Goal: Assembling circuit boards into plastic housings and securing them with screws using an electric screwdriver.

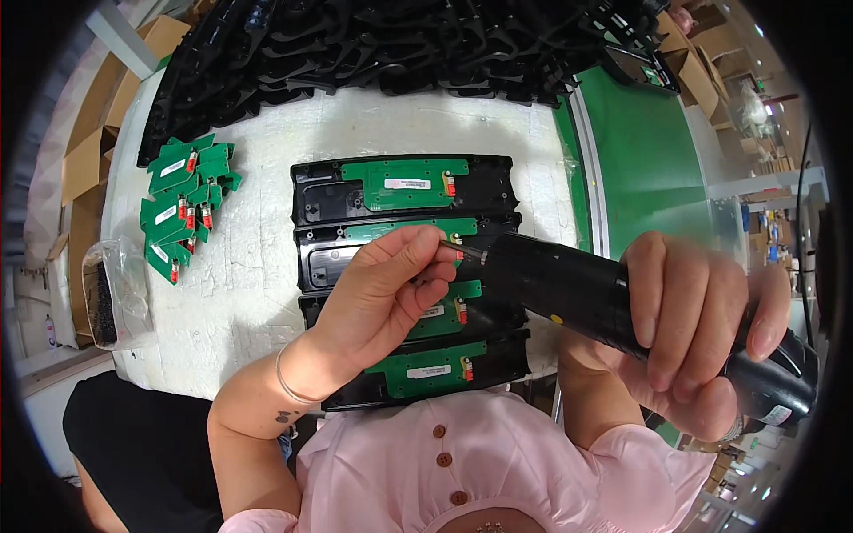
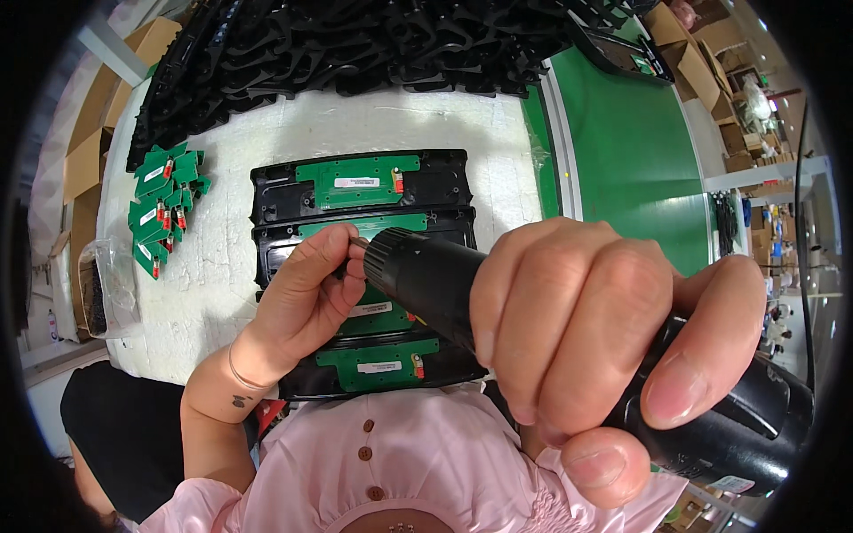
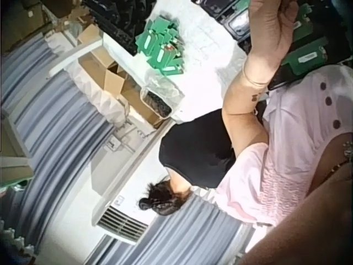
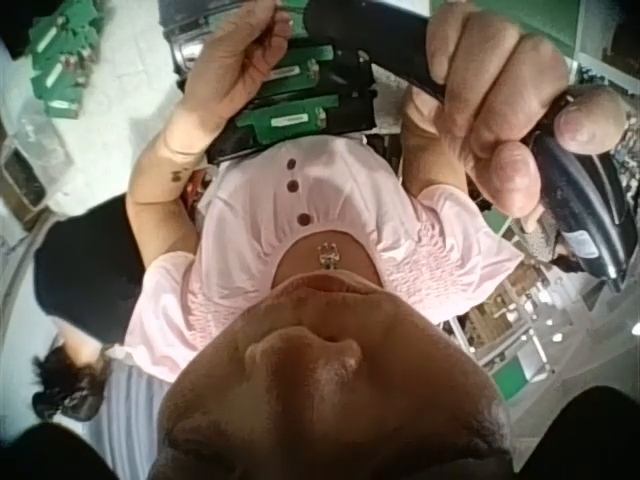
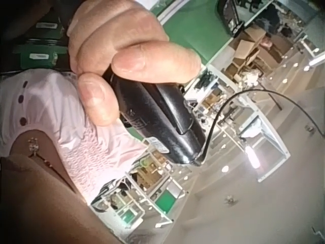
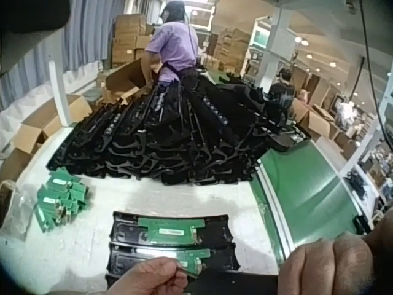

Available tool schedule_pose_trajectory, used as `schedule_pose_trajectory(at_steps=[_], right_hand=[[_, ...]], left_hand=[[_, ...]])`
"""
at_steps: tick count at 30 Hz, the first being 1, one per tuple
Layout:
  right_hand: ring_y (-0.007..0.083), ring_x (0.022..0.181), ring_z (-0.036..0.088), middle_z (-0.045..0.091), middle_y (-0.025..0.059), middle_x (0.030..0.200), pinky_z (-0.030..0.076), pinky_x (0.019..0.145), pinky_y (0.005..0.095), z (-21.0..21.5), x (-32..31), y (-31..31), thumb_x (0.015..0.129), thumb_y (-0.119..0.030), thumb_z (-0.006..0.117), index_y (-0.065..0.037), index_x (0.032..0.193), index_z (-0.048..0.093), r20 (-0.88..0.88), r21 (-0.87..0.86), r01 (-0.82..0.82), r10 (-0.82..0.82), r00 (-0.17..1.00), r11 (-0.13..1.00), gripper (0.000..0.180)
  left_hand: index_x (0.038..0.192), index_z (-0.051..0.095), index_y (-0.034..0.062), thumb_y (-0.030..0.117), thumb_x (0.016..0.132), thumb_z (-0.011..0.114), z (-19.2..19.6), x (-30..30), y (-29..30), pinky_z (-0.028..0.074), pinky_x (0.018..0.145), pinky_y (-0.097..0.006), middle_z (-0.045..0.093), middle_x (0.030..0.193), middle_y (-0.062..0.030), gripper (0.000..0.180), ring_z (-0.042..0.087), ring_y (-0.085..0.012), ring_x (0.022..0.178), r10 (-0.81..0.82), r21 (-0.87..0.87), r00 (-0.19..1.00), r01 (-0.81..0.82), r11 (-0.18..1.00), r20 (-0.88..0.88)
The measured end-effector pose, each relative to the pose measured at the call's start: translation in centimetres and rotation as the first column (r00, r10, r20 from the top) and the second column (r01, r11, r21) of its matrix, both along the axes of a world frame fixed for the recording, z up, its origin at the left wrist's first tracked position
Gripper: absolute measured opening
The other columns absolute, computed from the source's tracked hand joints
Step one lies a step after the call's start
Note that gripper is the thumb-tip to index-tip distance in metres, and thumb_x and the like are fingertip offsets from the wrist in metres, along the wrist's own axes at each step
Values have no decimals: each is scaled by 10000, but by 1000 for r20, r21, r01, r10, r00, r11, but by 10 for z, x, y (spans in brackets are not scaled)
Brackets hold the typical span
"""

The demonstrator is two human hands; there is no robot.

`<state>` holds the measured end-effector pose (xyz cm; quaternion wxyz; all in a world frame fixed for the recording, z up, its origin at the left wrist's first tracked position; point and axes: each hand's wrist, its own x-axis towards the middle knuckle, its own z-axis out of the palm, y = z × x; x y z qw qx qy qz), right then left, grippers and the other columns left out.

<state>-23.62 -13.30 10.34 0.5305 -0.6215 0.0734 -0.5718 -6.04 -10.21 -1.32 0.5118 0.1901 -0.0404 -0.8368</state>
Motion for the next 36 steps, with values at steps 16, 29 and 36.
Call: schedule_pose_trajectory(at_steps=[16,29,36], right_hand=[[118,505,387,429,26,596,370,573,299,-44,55,-69,691,-33,501,-20,925,475,-44,117,211,-207,977,971,236],[150,505,417,444,52,594,388,553,325,-57,63,-102,687,-23,485,1,904,464,-203,180,267,-230,952,947,219],[146,469,408,447,53,566,361,497,290,-59,71,-104,669,-23,495,-6,820,480,-252,150,161,-120,960,975,152]], left_hand=[[1192,421,-70,257,957,299,1,3,0,447,915,-343,498,1158,-206,422,519,-299,1064,-121,142,992,125,982,-33],[992,538,8,129,891,495,-8,5,-3,498,797,-275,596,969,-127,164,602,-209,903,-174,-15,967,180,984,187],[1019,580,17,100,848,564,-10,5,-4,491,792,-250,608,942,-74,191,597,-150,863,-103,79,983,92,993,149]])
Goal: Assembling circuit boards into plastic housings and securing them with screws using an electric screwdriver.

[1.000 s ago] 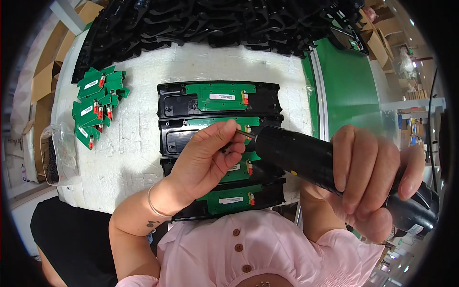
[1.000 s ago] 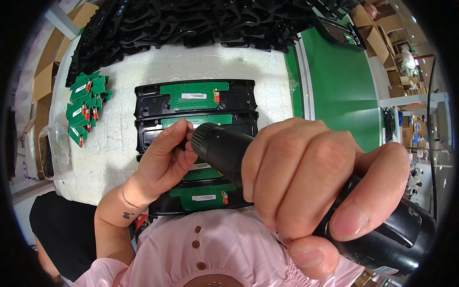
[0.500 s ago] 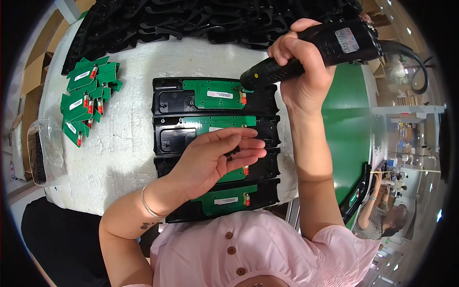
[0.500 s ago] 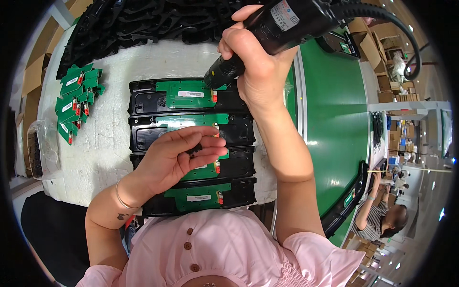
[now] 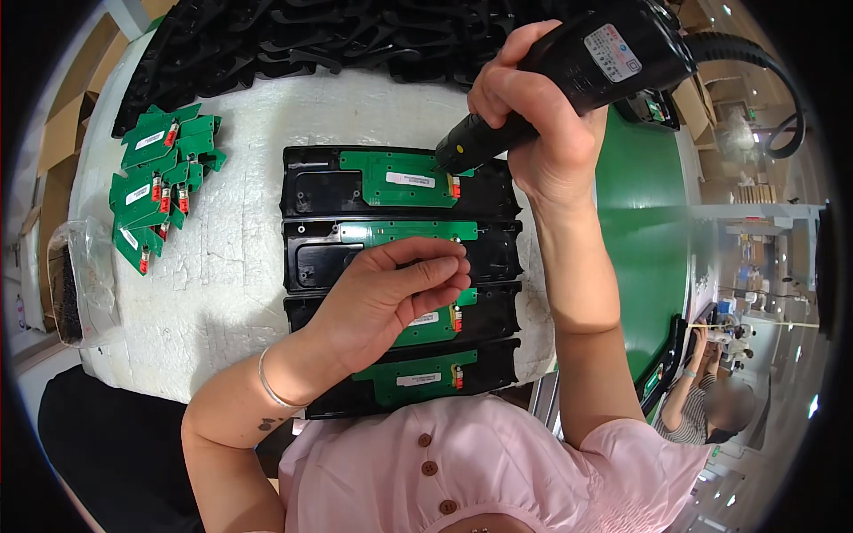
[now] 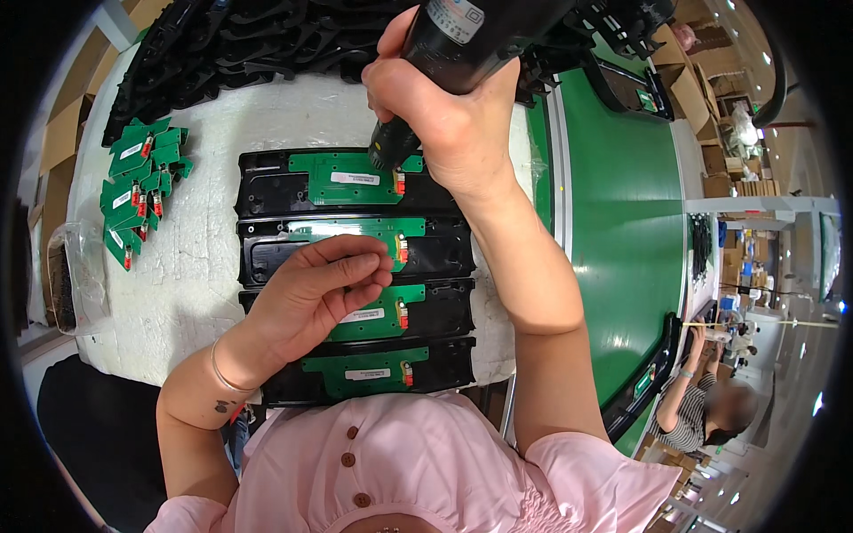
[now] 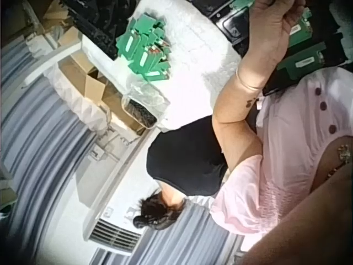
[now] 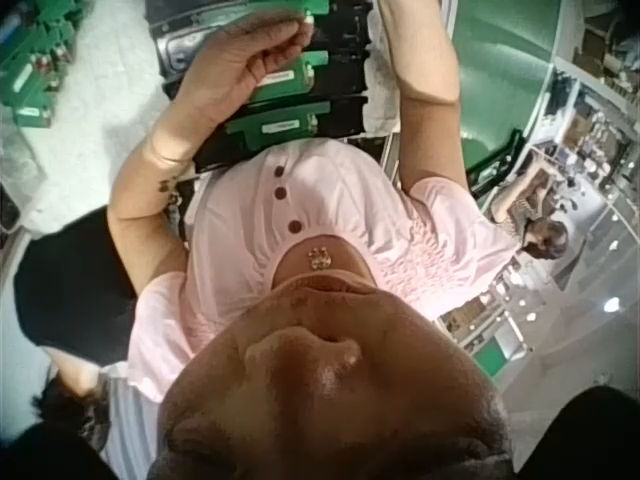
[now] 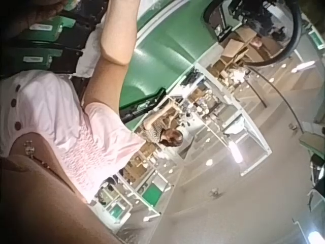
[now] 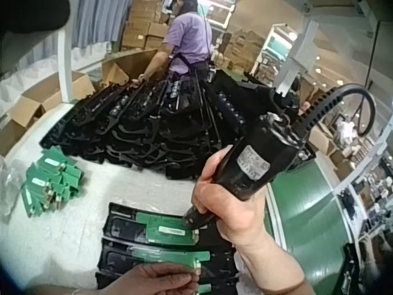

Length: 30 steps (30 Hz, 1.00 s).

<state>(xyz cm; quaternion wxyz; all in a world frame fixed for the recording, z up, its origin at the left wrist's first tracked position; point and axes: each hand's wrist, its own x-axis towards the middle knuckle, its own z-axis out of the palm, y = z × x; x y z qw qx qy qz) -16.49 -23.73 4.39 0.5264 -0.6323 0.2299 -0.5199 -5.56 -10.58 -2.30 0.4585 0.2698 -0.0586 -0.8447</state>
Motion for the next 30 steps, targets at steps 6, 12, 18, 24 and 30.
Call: schedule_pose_trajectory(at_steps=[6,12,18,24,30], right_hand=[[139,464,403,449,53,565,350,489,278,0,2,-2,663,-22,505,-15,799,478,-28,25,-17,17,999,1000,139],[138,460,394,438,51,572,344,484,278,1,1,4,677,-35,506,-7,796,468,12,6,-19,19,1000,1000,128],[39,579,530,503,-104,615,375,570,185,59,-48,31,680,45,537,-84,944,428,29,-267,-602,631,775,752,312],[4,453,526,514,-99,515,411,511,145,62,-53,64,634,-77,541,-106,889,398,89,-236,-414,444,892,879,294],[3,463,514,501,-105,512,388,523,141,60,-49,73,644,-65,554,-120,853,395,153,-133,-322,340,928,937,269]], left_hand=[[999,575,25,70,855,543,4,3,-3,509,730,-209,614,927,-67,154,600,-121,831,81,-17,997,-80,997,19],[987,570,35,102,855,552,1,8,-4,511,706,-181,605,885,-37,149,591,-88,793,134,32,991,-134,990,-16],[976,569,38,122,863,545,2,4,-3,514,699,-181,601,879,-36,143,587,-84,779,144,40,985,-141,989,-99],[976,583,35,154,864,550,-3,3,2,512,691,-202,614,880,-51,167,603,-108,767,117,11,973,-117,993,-198],[959,588,33,203,864,554,-9,5,2,511,684,-210,619,867,-49,197,606,-111,771,83,-7,949,-89,996,-304]])
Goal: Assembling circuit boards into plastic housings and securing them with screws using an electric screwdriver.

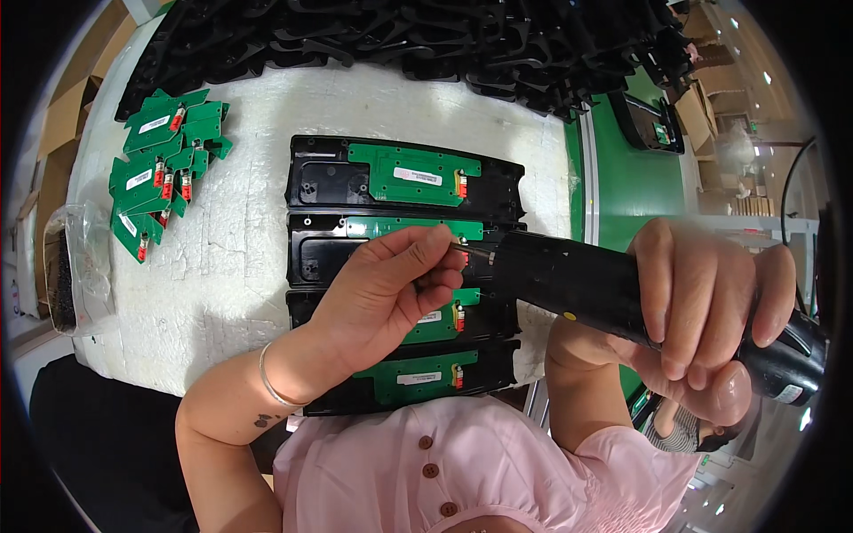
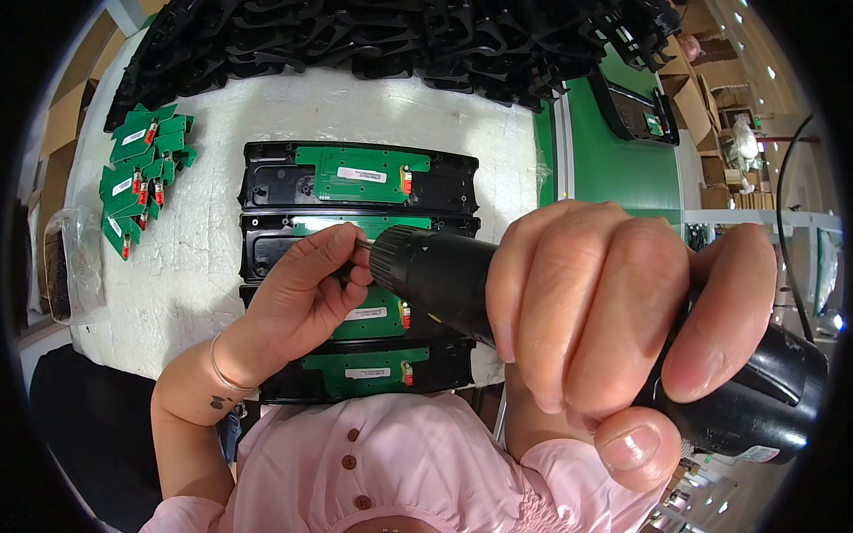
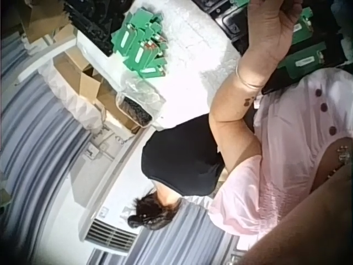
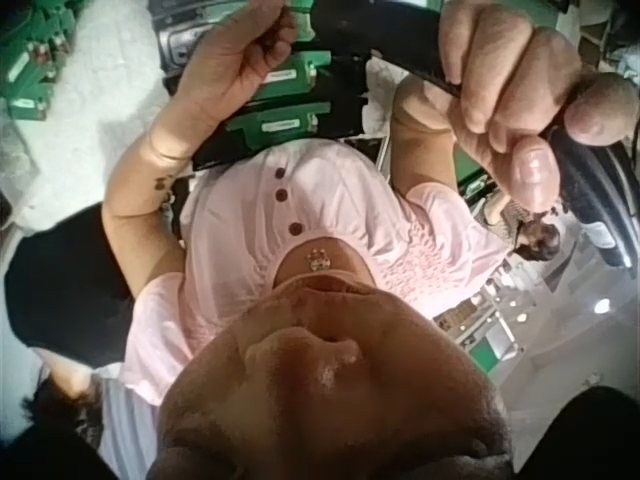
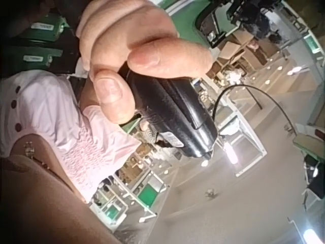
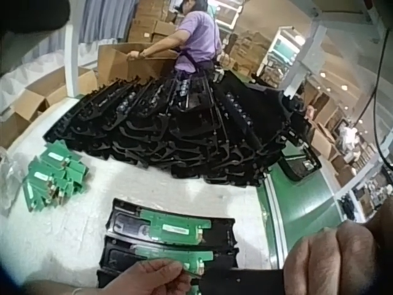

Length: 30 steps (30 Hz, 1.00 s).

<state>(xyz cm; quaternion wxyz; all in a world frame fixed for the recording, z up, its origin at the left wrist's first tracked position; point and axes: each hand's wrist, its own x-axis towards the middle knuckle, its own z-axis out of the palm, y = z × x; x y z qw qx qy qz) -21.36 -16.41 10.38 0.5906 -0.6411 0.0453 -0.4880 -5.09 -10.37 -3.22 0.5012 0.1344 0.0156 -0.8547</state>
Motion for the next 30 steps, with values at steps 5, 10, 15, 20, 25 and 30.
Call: schedule_pose_trajectory(at_steps=[5,10,15,20,25,30], right_hand=[[60,535,485,475,-67,590,332,551,210,-15,9,-36,611,108,531,-93,900,429,-14,-164,-144,144,990,976,367],[136,501,375,395,33,590,363,580,323,-51,42,-74,711,-47,477,1,870,484,-91,72,358,-352,932,931,166],[141,502,394,400,39,581,375,574,321,-60,43,-87,705,-37,486,-16,869,493,-141,130,390,-372,917,912,165],[143,501,402,413,44,576,380,565,319,-58,48,-89,703,-40,489,-8,855,489,-141,154,363,-343,929,919,156],[151,471,416,444,61,548,379,514,306,-62,53,-96,677,-22,493,5,757,480,-192,64,335,-318,929,940,86],[155,463,420,444,63,538,375,498,302,-60,61,-95,660,-4,507,-6,747,486,-208,55,326,-308,928,944,90]], left_hand=[[1038,539,-30,236,905,470,25,-7,-6,498,792,-268,596,963,-120,306,595,-191,897,-58,98,997,52,994,58],[1153,455,-80,187,927,417,11,-6,-4,462,900,-341,566,1052,-180,352,559,-271,1014,-88,66,981,77,995,174],[1081,505,-19,141,922,427,11,-2,-3,494,819,-302,590,992,-147,238,593,-235,941,-105,-145,945,156,977,309],[1044,528,17,119,897,481,16,-1,-2,498,789,-268,602,965,-116,185,603,-200,905,-109,-85,926,148,985,361],[1019,559,23,91,867,531,10,-2,-2,494,786,-247,609,958,-89,168,602,-164,889,-84,-50,936,108,993,343],[996,579,26,65,857,539,13,0,-3,496,770,-230,611,959,-78,150,600,-140,860,-39,-15,954,45,999,296]])
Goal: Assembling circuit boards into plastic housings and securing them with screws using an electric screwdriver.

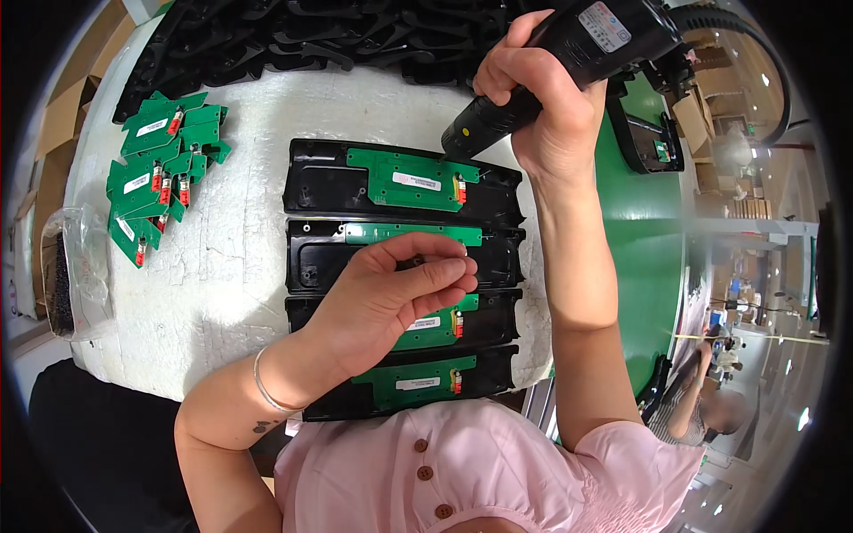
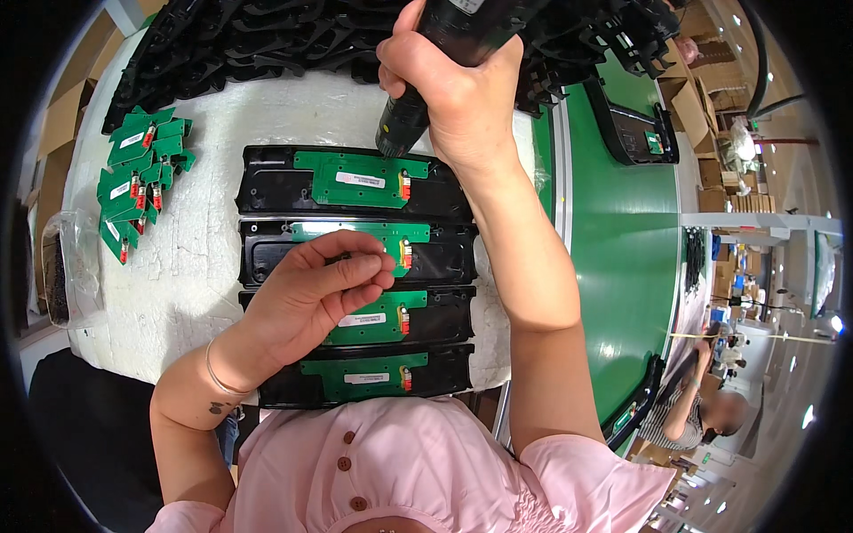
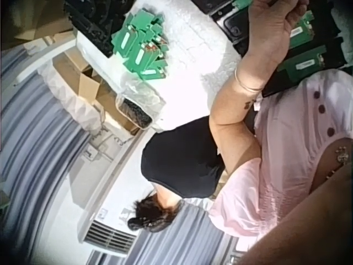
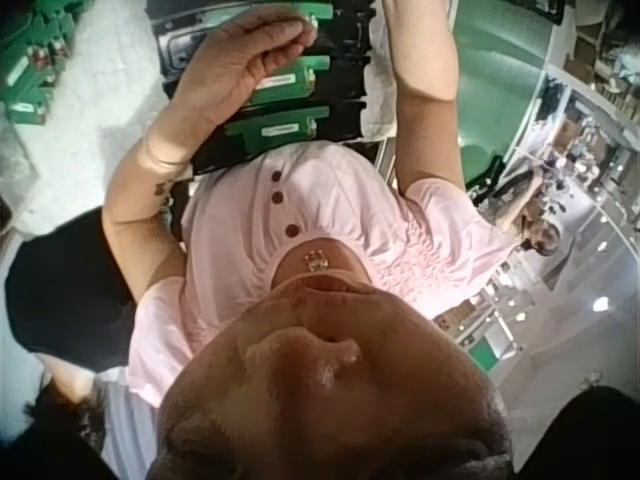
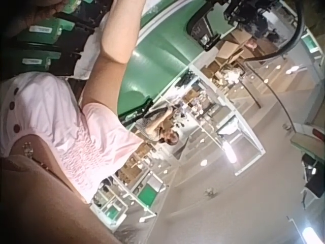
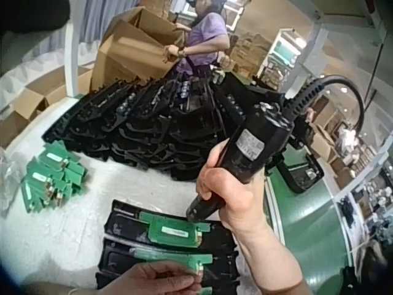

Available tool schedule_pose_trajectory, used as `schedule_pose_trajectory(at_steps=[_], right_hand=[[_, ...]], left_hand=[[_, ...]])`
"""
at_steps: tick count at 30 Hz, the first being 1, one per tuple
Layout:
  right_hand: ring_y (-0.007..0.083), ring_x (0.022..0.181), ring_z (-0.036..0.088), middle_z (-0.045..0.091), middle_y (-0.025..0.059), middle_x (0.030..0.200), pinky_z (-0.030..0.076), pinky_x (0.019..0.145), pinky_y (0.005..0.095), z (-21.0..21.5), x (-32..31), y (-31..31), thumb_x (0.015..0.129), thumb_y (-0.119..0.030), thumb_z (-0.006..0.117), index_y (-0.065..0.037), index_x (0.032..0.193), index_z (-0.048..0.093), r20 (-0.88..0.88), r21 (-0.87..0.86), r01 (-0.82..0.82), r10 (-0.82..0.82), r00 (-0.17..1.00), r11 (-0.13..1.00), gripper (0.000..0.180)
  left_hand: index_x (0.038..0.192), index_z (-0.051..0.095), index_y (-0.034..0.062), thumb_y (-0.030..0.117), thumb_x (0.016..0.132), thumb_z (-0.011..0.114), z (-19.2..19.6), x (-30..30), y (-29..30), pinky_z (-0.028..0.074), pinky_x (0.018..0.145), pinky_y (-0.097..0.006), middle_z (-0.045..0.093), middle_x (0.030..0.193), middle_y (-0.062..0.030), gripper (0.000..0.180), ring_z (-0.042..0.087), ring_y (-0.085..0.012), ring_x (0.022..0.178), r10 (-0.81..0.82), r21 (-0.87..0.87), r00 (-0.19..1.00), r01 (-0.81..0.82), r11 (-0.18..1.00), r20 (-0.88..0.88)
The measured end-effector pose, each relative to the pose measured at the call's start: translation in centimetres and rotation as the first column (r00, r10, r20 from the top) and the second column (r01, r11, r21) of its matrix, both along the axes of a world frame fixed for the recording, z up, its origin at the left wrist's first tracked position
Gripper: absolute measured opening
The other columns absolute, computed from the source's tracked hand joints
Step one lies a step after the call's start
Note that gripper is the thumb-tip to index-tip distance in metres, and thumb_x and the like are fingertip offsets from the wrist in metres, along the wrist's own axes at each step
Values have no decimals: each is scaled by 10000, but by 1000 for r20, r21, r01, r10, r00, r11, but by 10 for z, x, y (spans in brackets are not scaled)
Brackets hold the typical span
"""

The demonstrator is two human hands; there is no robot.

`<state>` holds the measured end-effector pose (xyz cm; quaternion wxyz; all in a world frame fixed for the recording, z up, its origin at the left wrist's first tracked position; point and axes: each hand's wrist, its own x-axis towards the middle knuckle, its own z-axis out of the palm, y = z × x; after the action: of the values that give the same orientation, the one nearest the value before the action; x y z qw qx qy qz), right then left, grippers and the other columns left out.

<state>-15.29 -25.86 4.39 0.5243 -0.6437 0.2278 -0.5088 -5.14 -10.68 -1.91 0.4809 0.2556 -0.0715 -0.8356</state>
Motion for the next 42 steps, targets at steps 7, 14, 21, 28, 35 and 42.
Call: schedule_pose_trajectory(at_steps=[7,14,21,28,35,42], right_hand=[[148,470,413,443,59,566,379,507,306,1,-5,3,670,1,516,4,751,483,31,2,-33,33,999,999,88],[49,511,484,497,-70,608,384,593,214,58,-52,67,639,-20,560,-94,866,425,250,-155,-421,447,859,894,275],[6,426,501,499,-90,474,395,499,142,57,-52,82,641,-57,558,-110,835,388,194,-200,-368,405,893,908,264],[74,530,479,471,-66,582,321,525,219,45,-58,59,607,69,511,-51,989,438,123,-288,-411,459,880,865,407],[139,512,393,395,32,577,359,577,307,4,-56,7,711,-35,488,-15,848,489,51,6,186,-186,981,982,139],[162,454,457,472,77,540,400,480,293,-2,-57,2,674,37,519,27,818,496,176,37,125,-130,976,991,146]], left_hand=[[1014,566,35,73,850,553,-5,3,-1,501,739,-198,610,930,-60,169,596,-117,833,65,39,996,-63,997,-59],[988,571,35,130,861,552,-7,5,-2,499,741,-189,605,893,-41,160,589,-101,818,133,58,980,-126,990,-149],[960,579,40,182,868,549,-11,3,1,500,708,-179,605,866,-32,172,590,-94,790,89,17,965,-87,996,-246],[1045,533,-22,243,898,495,12,-8,0,471,847,-262,586,986,-119,306,582,-191,928,18,94,974,3,996,-224],[1171,420,-43,178,946,356,3,-10,4,478,868,-315,557,1054,-185,321,568,-266,984,-101,26,994,102,994,-42],[937,505,32,159,916,449,1,-4,4,514,698,-254,607,873,-101,140,611,-168,815,-111,-93,994,110,990,-7]])
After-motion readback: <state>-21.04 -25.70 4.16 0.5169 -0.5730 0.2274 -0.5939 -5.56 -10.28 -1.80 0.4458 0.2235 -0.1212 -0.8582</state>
